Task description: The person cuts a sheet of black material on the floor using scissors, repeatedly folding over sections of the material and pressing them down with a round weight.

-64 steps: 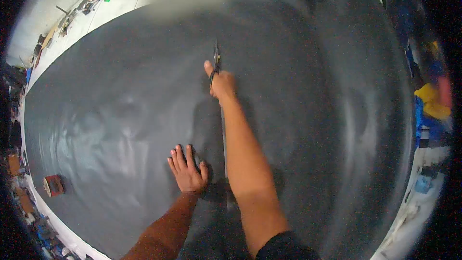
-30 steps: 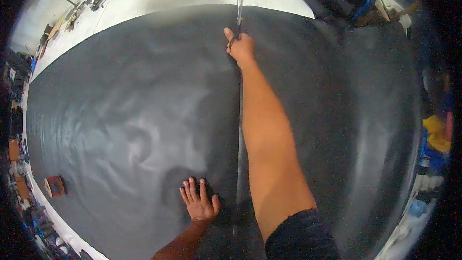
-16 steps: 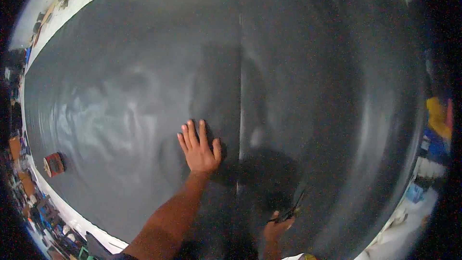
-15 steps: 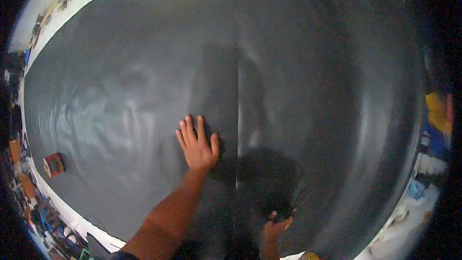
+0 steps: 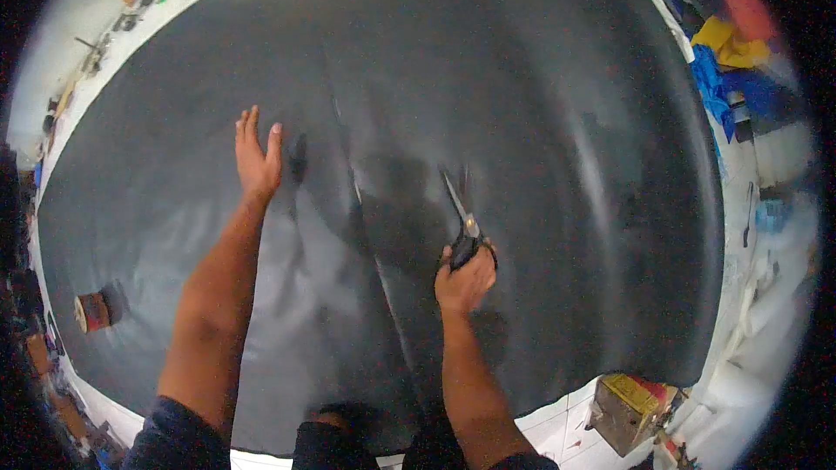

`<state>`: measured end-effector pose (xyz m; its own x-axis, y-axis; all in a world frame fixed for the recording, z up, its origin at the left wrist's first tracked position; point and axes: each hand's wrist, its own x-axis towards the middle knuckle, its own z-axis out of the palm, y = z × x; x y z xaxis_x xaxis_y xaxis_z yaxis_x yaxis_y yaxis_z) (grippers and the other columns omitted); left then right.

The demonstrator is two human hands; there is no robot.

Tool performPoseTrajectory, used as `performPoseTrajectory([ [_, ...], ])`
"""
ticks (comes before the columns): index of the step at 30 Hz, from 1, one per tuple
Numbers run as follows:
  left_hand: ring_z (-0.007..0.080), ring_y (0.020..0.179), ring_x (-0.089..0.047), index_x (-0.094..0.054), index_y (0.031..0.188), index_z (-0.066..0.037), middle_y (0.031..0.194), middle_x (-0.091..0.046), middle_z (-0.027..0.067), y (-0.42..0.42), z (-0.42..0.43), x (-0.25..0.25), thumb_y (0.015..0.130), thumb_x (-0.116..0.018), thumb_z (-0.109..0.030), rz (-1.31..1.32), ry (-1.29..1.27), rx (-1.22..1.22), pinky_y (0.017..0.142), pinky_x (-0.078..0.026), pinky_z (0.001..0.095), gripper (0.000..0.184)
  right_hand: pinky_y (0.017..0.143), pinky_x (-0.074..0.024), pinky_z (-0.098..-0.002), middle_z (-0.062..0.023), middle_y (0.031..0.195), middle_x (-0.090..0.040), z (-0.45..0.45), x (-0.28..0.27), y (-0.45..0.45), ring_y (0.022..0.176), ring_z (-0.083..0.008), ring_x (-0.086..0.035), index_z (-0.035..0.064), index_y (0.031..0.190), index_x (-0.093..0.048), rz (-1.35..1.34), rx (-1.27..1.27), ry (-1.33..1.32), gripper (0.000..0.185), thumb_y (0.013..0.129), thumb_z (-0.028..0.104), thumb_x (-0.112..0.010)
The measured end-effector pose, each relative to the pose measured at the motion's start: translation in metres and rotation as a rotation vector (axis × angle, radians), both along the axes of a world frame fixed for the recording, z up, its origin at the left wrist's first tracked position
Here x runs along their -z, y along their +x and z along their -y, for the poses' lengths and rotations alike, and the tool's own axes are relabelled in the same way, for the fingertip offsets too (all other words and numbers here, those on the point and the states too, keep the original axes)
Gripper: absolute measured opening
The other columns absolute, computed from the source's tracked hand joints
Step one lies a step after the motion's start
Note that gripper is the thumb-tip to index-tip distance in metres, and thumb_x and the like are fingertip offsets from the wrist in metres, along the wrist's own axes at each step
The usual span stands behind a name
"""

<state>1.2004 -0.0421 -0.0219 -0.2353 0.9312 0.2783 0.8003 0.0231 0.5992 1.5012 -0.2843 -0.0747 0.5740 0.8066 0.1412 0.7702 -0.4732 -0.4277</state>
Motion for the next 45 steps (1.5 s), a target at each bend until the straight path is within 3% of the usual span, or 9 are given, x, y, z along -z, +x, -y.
performPoseTrajectory([
  [3, 0.0384, 0.11, -0.058, -0.063, 0.112, 0.001, 0.115, -0.063, 0.0223, 0.009, 0.11, -0.067, 0.09, -0.061, -0.022, 0.183, 0.015, 0.209, 0.096, -0.045, 0.0445, 0.031, 0.111, -0.0269, -0.0507, -0.0253, 0.138, -0.046, 0.014, 0.002, -0.007, 0.133, -0.0404, -0.039, -0.0083, 0.132, -0.04, -0.027, -0.028, 0.014, 0.069, 0.085, 0.031, -0.072],
  [8, 0.0368, 0.093, -0.062, -0.066, 0.103, -0.005, 0.098, -0.064, 0.019, -0.008, 0.391, -0.112, 0.088, -0.061, -0.026, -0.005, -0.334, 0.824, 0.081, -0.05, 0.0485, 0.026, 0.094, -0.043, -0.0477, -0.0228, 0.117, -0.061, 0.09, -0.069, 0.046, 0.11, -0.0412, -0.057, 0.0007, 0.127, -0.05, -0.269, -0.234, -0.005, 0.057, 0.088, 0.039, -0.069],
  [11, 0.0351, 0.105, -0.061, -0.069, 0.11, -0.008, 0.116, -0.063, 0.0184, -0.042, 0.539, -0.107, 0.086, -0.064, -0.03, 0.041, -0.645, 0.706, 0.092, -0.049, 0.0461, 0.033, 0.086, -0.0462, -0.0497, -0.026, 0.105, -0.063, 0.218, -0.125, 0.073, 0.101, -0.0457, -0.059, 0.0002, 0.117, -0.057, -0.309, -0.204, -0.124, 0.05, 0.091, 0.043, -0.064],
  [15, 0.0408, 0.119, -0.053, -0.068, 0.114, -0.009, 0.125, -0.059, 0.0206, -0.055, 0.658, -0.133, 0.083, -0.068, -0.033, -0.068, -0.37, 0.586, 0.103, -0.042, 0.0473, 0.039, 0.077, -0.0485, -0.0499, -0.0232, 0.096, -0.065, 0.435, -0.117, 0.123, 0.089, -0.0443, -0.063, 0.0007, 0.104, -0.057, -0.242, -0.113, -0.154, 0.042, 0.085, 0.036, -0.072],
  [24, 0.0417, 0.127, -0.046, -0.065, 0.12, -0.006, 0.132, -0.054, 0.024, -0.035, 0.734, -0.175, 0.084, -0.068, -0.033, -0.078, -0.256, 0.329, 0.109, -0.033, 0.0507, 0.045, 0.084, -0.0496, -0.0497, -0.0273, 0.103, -0.062, 0.721, -0.039, 0.105, 0.098, -0.0427, -0.062, -0.0065, 0.106, -0.051, -0.323, 0.441, -0.414, 0.035, 0.086, 0.017, -0.068],
  [28, 0.0402, 0.12, -0.05, -0.066, 0.117, -0.006, 0.123, -0.058, 0.0224, -0.053, 0.721, -0.208, 0.084, -0.068, -0.031, 0.026, -0.39, 0.33, 0.104, -0.037, 0.0482, 0.042, 0.085, -0.0498, -0.0497, -0.0277, 0.101, -0.061, 0.746, -0.02, 0.088, 0.096, -0.0424, -0.062, -0.009, 0.105, -0.051, -0.394, 0.586, -0.355, 0.039, 0.082, 0.017, -0.07],
  [36, 0.0441, 0.124, -0.046, -0.055, 0.131, -0.005, 0.131, -0.051, 0.0256, -0.051, 0.705, -0.205, 0.082, -0.069, -0.029, -0.104, -0.238, 0.256, 0.106, -0.036, 0.05, 0.055, 0.076, -0.0568, -0.045, -0.0189, 0.098, -0.07, 0.724, -0.011, 0.147, 0.093, -0.0333, -0.07, 0.0055, 0.092, -0.07, -0.126, -0.222, -0.996, 0.038, 0.085, 0.041, -0.061],
  [38, 0.0455, 0.126, -0.044, -0.054, 0.131, -0.005, 0.134, -0.048, 0.0264, -0.042, 0.716, -0.214, 0.082, -0.069, -0.029, -0.114, -0.262, 0.28, 0.108, -0.034, 0.0508, 0.057, 0.072, -0.0574, -0.0442, -0.015, 0.104, -0.071, 0.635, -0.089, 0.12, 0.088, -0.0309, -0.071, 0.0074, 0.104, -0.069, -0.142, -0.253, -1.029, 0.049, 0.085, 0.051, -0.06],
  [45, 0.0536, 0.136, -0.028, -0.054, 0.128, -0.005, 0.148, -0.03, 0.0309, -0.017, 0.737, -0.251, 0.077, -0.072, -0.03, -0.18, -0.484, 0.502, 0.11, -0.026, 0.0611, 0.06, 0.108, -0.0302, -0.0571, -0.0216, 0.144, -0.041, 0.453, -0.063, 0.034, 0.133, -0.0409, -0.039, 0.0054, 0.136, -0.052, -0.005, -0.648, -0.207, 0.072, 0.082, 0.048, -0.071],
])
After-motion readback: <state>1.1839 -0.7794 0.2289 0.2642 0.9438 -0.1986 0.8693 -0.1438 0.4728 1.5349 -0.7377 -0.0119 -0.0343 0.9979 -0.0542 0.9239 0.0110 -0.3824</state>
